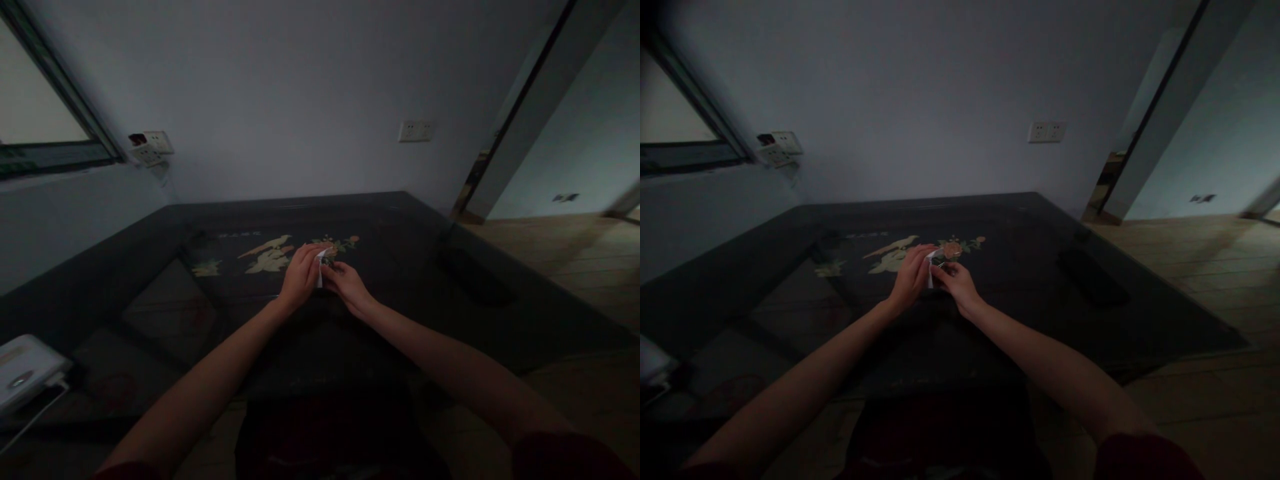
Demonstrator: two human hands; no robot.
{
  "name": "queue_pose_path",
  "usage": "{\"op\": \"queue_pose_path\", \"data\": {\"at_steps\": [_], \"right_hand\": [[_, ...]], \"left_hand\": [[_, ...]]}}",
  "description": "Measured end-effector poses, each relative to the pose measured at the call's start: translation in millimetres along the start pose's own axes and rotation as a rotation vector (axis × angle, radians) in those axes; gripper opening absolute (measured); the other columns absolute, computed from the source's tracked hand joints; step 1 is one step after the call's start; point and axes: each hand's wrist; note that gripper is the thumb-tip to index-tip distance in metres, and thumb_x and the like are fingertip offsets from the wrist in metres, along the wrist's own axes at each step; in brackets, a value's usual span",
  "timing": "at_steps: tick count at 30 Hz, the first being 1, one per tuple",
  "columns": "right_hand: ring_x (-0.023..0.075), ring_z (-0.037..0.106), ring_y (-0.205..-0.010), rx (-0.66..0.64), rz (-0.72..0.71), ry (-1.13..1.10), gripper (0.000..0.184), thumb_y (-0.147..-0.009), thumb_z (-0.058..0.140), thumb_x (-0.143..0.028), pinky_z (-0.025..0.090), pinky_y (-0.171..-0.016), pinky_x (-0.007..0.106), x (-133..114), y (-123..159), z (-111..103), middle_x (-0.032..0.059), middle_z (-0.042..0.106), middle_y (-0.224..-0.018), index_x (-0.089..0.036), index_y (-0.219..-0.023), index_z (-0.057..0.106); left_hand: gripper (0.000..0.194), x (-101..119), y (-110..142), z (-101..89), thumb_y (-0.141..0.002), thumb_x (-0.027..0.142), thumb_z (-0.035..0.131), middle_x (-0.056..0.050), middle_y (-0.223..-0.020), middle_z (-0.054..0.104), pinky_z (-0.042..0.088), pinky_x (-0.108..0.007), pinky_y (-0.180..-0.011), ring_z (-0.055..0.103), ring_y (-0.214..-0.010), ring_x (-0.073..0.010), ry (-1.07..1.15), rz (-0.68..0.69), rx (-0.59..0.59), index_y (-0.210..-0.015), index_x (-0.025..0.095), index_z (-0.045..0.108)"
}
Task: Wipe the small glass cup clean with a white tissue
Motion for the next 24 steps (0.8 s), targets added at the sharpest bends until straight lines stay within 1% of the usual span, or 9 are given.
{"op": "queue_pose_path", "data": {"at_steps": [2, 5, 10, 13, 15, 16, 18, 21, 24], "right_hand": [[0.0132, 0.063, -0.069, 0.002, 0.001, -0.007, 0.039, -0.055, 0.084, -0.037, 0.053, -0.071, 0.03, 0, 0, 0, -0.0013, 0.065, -0.074, -0.019, -0.079, 0.061], [0.0142, 0.064, -0.073, -0.003, -0.002, -0.022, 0.038, -0.055, 0.084, -0.037, 0.054, -0.077, 0.033, 0, -1, -1, 0.0005, 0.066, -0.078, -0.018, -0.078, 0.061], [0.0151, 0.065, -0.079, -0.024, -0.022, -0.054, 0.037, -0.055, 0.084, -0.037, 0.054, -0.083, 0.035, -3, -3, -2, 0.0005, 0.066, -0.081, -0.018, -0.077, 0.06], [0.0157, 0.065, -0.08, -0.002, -0.047, -0.056, 0.04, -0.054, 0.085, -0.036, 0.054, -0.084, 0.035, -3, -4, -1, 0.0008, 0.067, -0.082, -0.018, -0.079, 0.06], [0.0154, 0.065, -0.081, 0.009, -0.075, -0.055, 0.041, -0.054, 0.085, -0.036, 0.053, -0.085, 0.035, -3, -4, 0, 0.0008, 0.067, -0.085, -0.018, -0.082, 0.06], [0.0152, 0.065, -0.081, 0.009, -0.088, -0.053, 0.042, -0.054, 0.084, -0.036, 0.052, -0.086, 0.036, -3, -5, 0, 0.0009, 0.067, -0.086, -0.019, -0.084, 0.06], [0.0149, 0.065, -0.081, 0.009, -0.104, -0.05, 0.042, -0.055, 0.084, -0.036, 0.051, -0.087, 0.036, -4, -4, 0, 0.0007, 0.067, -0.087, -0.019, -0.085, 0.06], [0.0148, 0.065, -0.081, 0.013, -0.107, -0.063, 0.041, -0.055, 0.083, -0.038, 0.05, -0.087, 0.035, -6, -4, -1, 0.0, 0.067, -0.084, -0.019, -0.083, 0.06], [0.0145, 0.064, -0.081, 0.02, -0.09, -0.081, 0.039, -0.056, 0.082, -0.038, 0.05, -0.085, 0.034, -6, -4, -2, -0.0006, 0.066, -0.082, -0.019, -0.082, 0.059]], "left_hand": [[0.02, -4, -2, 0.2, -0.085, 0.027, 0.056, -0.006, -0.107, 0.066, 0.03, -0.035, -0.107, 0.054, -0.11, -0.0228, 0.104, -0.096, 0.084, -0.099, 0.023, 0.069], [0.021, -12, -5, 1.1, -0.085, 0.035, 0.056, -0.005, -0.095, 0.068, 0.042, -0.032, -0.095, 0.059, -0.096, -0.0216, 0.304, -0.317, 0.183, -0.094, 0.02, 0.069], [0.031, -27, -7, 4.5, -0.085, 0.044, 0.056, -0.004, -0.078, 0.068, 0.049, -0.029, -0.078, 0.063, -0.074, -0.0173, 0.68, -0.697, 0.21, -0.088, 0.015, 0.065], [0.031, -30, -6, 7.6, -0.085, 0.043, 0.056, -0.005, -0.078, 0.068, 0.05, -0.028, -0.077, 0.063, -0.071, -0.0157, 0.789, -0.768, 0.196, -0.084, 0.014, 0.064], [0.033, -28, -4, 9.1, -0.087, 0.045, 0.053, -0.006, -0.082, 0.069, 0.05, -0.029, -0.081, 0.064, -0.078, -0.0175, 0.735, -0.733, 0.241, -0.087, 0.014, 0.065], [0.034, -25, -3, 9.6, -0.087, 0.046, 0.052, -0.006, -0.087, 0.07, 0.049, -0.03, -0.083, 0.064, -0.084, -0.0189, 0.67, -0.684, 0.266, -0.09, 0.015, 0.065], [0.034, -18, 1, 9.9, -0.087, 0.046, 0.052, -0.006, -0.1, 0.069, 0.046, -0.033, -0.091, 0.062, -0.098, -0.0211, 0.5, -0.526, 0.287, -0.099, 0.017, 0.065], [0.035, -5, 6, 9.5, -0.088, 0.042, 0.053, -0.006, -0.126, 0.06, 0.033, -0.035, -0.107, 0.051, -0.12, -0.0215, 0.265, -0.232, 0.216, -0.117, 0.024, 0.061], [0.035, 4, 9, 8.8, -0.089, 0.038, 0.053, -0.006, -0.138, 0.05, 0.02, -0.037, -0.115, 0.038, -0.133, -0.0213, 0.088, -0.012, 0.096, -0.121, 0.026, 0.059]]}}
Point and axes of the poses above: each hand's wrist, its own y-axis away from the middle knuckle, its own z-axis out of the palm, x = y × z
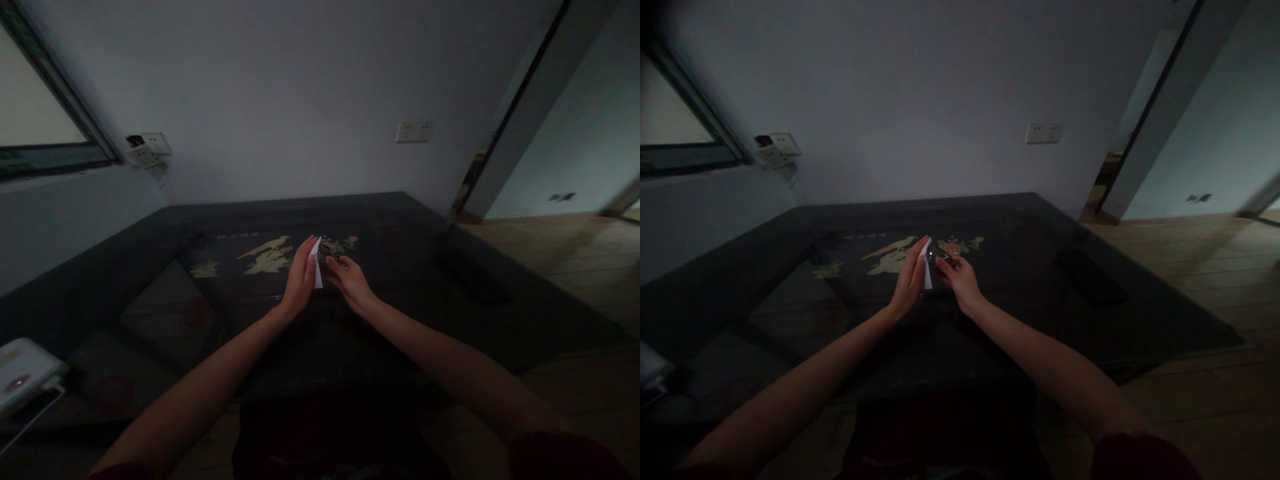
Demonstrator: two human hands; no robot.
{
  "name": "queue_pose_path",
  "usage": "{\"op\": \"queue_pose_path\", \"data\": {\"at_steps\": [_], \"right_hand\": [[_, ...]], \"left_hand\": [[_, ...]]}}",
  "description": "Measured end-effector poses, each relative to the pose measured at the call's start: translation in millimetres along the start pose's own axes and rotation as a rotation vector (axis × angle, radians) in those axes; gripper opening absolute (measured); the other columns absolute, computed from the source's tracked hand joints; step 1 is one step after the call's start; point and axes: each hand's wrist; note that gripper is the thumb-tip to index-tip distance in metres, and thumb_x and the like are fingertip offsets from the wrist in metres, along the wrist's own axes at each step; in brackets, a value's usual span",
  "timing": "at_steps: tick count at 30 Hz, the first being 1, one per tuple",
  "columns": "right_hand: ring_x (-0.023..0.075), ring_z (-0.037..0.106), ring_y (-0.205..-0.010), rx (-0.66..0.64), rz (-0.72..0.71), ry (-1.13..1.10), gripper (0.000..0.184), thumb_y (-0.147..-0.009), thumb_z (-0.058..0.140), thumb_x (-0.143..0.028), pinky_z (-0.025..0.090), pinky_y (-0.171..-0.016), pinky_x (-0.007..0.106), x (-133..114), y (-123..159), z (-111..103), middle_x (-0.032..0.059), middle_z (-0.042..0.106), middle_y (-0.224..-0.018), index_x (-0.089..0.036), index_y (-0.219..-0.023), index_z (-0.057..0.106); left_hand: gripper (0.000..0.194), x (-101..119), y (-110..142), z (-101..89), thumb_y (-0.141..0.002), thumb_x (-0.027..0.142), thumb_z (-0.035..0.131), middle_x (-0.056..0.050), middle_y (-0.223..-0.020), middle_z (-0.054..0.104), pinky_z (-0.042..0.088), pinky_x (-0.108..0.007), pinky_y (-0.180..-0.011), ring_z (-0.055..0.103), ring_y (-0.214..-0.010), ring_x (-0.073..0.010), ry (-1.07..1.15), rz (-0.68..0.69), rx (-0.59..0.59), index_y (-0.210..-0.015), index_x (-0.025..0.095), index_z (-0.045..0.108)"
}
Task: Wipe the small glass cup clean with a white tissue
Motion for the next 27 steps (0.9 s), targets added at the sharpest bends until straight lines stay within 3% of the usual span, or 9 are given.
{"op": "queue_pose_path", "data": {"at_steps": [4, 9, 12, 15, 17, 19, 23, 27], "right_hand": [[0.0129, 0.062, -0.079, 0.044, 0.036, 0.017, 0.037, -0.058, 0.081, -0.04, 0.049, -0.08, 0.03, 0, 2, 0, -0.0024, 0.065, -0.078, -0.02, -0.079, 0.059], [0.013, 0.063, -0.078, 0.037, 0.057, 0.023, 0.038, -0.058, 0.081, -0.041, 0.05, -0.079, 0.031, -2, 6, 3, -0.001, 0.066, -0.08, -0.019, -0.081, 0.06], [0.0142, 0.064, -0.078, 0.008, 0.029, -0.009, 0.039, -0.056, 0.083, -0.039, 0.052, -0.082, 0.033, -3, 6, 4, -0.0002, 0.067, -0.081, -0.018, -0.08, 0.06], [0.0157, 0.065, -0.079, -0.032, -0.005, -0.034, 0.04, -0.055, 0.084, -0.039, 0.053, -0.085, 0.036, -4, 4, 4, 0.0003, 0.068, -0.082, -0.018, -0.08, 0.06], [0.0164, 0.066, -0.08, -0.047, -0.008, -0.032, 0.04, -0.055, 0.083, -0.04, 0.053, -0.085, 0.037, -5, 3, 3, 0.0007, 0.068, -0.083, -0.018, -0.081, 0.06], [0.0168, 0.066, -0.081, -0.054, -0.001, -0.024, 0.041, -0.056, 0.083, -0.041, 0.053, -0.085, 0.038, -5, 2, 2, 0.0013, 0.069, -0.085, -0.018, -0.082, 0.06], [0.0166, 0.066, -0.081, -0.06, -0.01, -0.03, 0.041, -0.056, 0.083, -0.04, 0.053, -0.086, 0.038, -2, 1, 3, 0.0012, 0.069, -0.085, -0.018, -0.081, 0.06], [0.0158, 0.066, -0.081, -0.056, -0.009, -0.031, 0.041, -0.055, 0.084, -0.037, 0.052, -0.087, 0.037, 1, 1, 5, 0.001, 0.068, -0.086, -0.018, -0.082, 0.06]], "left_hand": [[0.033, 1, -2, -1.1, -0.089, 0.036, 0.053, -0.006, -0.14, 0.049, 0.011, -0.042, -0.117, 0.031, -0.138, -0.0218, -0.138, 0.145, -0.169, -0.12, 0.027, 0.061], [0.038, -3, -6, -3.2, -0.09, 0.041, 0.049, -0.006, -0.14, 0.049, 0.016, -0.039, -0.116, 0.036, -0.135, -0.0211, -0.054, 0.071, -0.089, -0.123, 0.026, 0.058], [0.04, -11, -7, -3.6, -0.089, 0.046, 0.051, -0.005, -0.136, 0.053, 0.024, -0.036, -0.113, 0.043, -0.13, -0.0217, 0.124, -0.123, 0.018, -0.122, 0.025, 0.058], [0.039, -20, -9, -0.4, -0.088, 0.05, 0.049, -0.007, -0.112, 0.067, 0.04, -0.036, -0.103, 0.056, -0.115, -0.0236, 0.367, -0.46, 0.13, -0.108, 0.02, 0.063], [0.038, -22, -10, 3.4, -0.092, 0.048, 0.043, -0.007, -0.097, 0.071, 0.045, -0.036, -0.097, 0.061, -0.106, -0.0229, 0.522, -0.626, 0.143, -0.098, 0.017, 0.065], [0.041, -21, -11, 6.5, -0.095, 0.044, 0.036, -0.007, -0.091, 0.071, 0.046, -0.034, -0.095, 0.064, -0.101, -0.0213, 0.626, -0.69, 0.107, -0.093, 0.016, 0.065], [0.037, -18, -11, 4.2, -0.094, 0.041, 0.039, -0.008, -0.095, 0.071, 0.047, -0.036, -0.093, 0.065, -0.097, -0.021, 0.57, -0.683, 0.16, -0.1, 0.014, 0.064], [0.043, -21, -8, -4.4, -0.091, 0.049, 0.042, -0.008, -0.115, 0.066, 0.043, -0.039, -0.098, 0.06, -0.109, -0.0239, 0.282, -0.413, 0.148, -0.115, 0.018, 0.06]]}}
Point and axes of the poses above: each hand's wrist, its own y-axis away from the middle knuckle, its own z-axis out of the palm, x = y × z
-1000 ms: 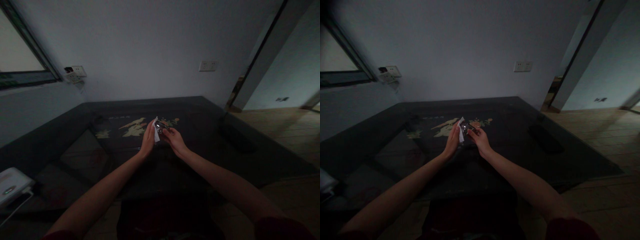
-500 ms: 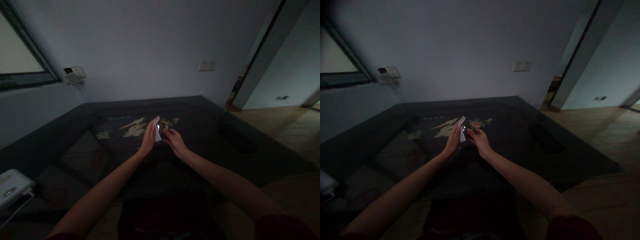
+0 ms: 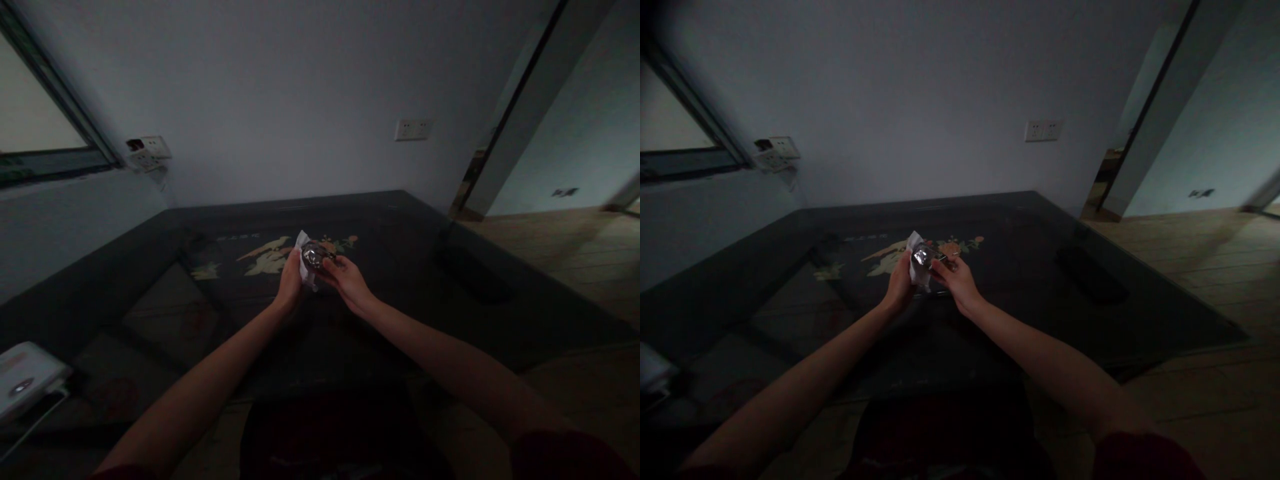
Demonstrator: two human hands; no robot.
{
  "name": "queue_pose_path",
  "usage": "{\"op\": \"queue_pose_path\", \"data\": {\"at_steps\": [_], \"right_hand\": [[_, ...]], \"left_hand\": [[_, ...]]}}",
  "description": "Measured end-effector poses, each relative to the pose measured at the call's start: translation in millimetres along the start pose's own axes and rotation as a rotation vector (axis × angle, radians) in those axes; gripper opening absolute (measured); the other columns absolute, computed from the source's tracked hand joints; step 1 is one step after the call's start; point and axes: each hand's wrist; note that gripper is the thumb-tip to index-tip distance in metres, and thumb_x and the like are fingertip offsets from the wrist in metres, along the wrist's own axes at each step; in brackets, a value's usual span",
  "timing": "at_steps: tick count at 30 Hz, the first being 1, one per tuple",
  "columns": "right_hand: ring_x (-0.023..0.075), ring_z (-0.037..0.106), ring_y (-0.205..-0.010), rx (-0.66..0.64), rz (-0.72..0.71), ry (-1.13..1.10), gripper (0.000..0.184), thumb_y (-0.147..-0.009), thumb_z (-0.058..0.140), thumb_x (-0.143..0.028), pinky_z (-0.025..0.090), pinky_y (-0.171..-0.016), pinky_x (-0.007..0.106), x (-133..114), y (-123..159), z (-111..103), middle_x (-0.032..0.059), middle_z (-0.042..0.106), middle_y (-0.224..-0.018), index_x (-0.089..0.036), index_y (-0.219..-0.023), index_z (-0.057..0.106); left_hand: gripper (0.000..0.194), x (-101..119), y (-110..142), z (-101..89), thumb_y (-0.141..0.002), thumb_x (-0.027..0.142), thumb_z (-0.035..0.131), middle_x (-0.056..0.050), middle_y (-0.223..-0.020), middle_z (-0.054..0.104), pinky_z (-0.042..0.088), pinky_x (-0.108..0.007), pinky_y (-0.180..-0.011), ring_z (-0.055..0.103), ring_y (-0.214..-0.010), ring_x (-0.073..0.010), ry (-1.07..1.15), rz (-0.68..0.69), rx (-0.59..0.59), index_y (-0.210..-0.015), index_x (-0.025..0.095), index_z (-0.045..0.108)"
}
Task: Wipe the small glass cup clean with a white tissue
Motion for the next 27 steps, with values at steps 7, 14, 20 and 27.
{"op": "queue_pose_path", "data": {"at_steps": [7, 14, 20, 27], "right_hand": [[0.0138, 0.064, -0.079, 0.039, 0.028, 0.032, 0.04, -0.057, 0.082, -0.038, 0.051, -0.081, 0.032, -1, 2, -2, 0.0001, 0.067, -0.083, -0.018, -0.083, 0.06], [0.0123, 0.064, -0.077, 0.049, 0.051, 0.045, 0.038, -0.058, 0.082, -0.038, 0.052, -0.078, 0.03, -2, 3, -1, -0.0012, 0.066, -0.081, -0.018, -0.083, 0.06], [0.0149, 0.065, -0.078, 0.041, 0.023, 0.059, 0.042, -0.055, 0.083, -0.039, 0.054, -0.08, 0.034, -2, 1, -2, 0.0004, 0.067, -0.084, -0.018, -0.083, 0.06], [0.0144, 0.065, -0.077, 0.062, 0.007, 0.133, 0.048, -0.052, 0.085, -0.035, 0.053, -0.079, 0.033, 4, -3, -4, -0.0003, 0.067, -0.085, -0.019, -0.089, 0.059]], "left_hand": [[0.042, 9, 9, -0.3, -0.097, 0.041, 0.033, -0.011, -0.14, 0.047, 0.026, -0.044, -0.112, 0.039, -0.133, -0.023, -0.554, 0.66, -0.205, -0.131, 0.021, 0.049], [0.04, 6, 7, 0.3, -0.096, 0.04, 0.038, -0.01, -0.14, 0.047, 0.024, -0.042, -0.114, 0.039, -0.133, -0.0219, -0.47, 0.588, -0.207, -0.128, 0.022, 0.052], [0.038, -4, -2, 3.9, -0.092, 0.04, 0.044, -0.008, -0.112, 0.067, 0.045, -0.035, -0.097, 0.062, -0.105, -0.021, 0.165, -0.08, -0.018, -0.118, 0.016, 0.059], [0.029, 12, -4, 11.2, -0.093, 0.024, 0.04, -0.007, -0.085, 0.071, 0.051, -0.028, -0.082, 0.067, -0.079, -0.0154, 0.426, -0.325, 0.048, -0.094, 0.01, 0.065]]}}
Point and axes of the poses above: each hand's wrist, its own y-axis away from the middle knuckle, its own z-axis out of the palm, x = y × z
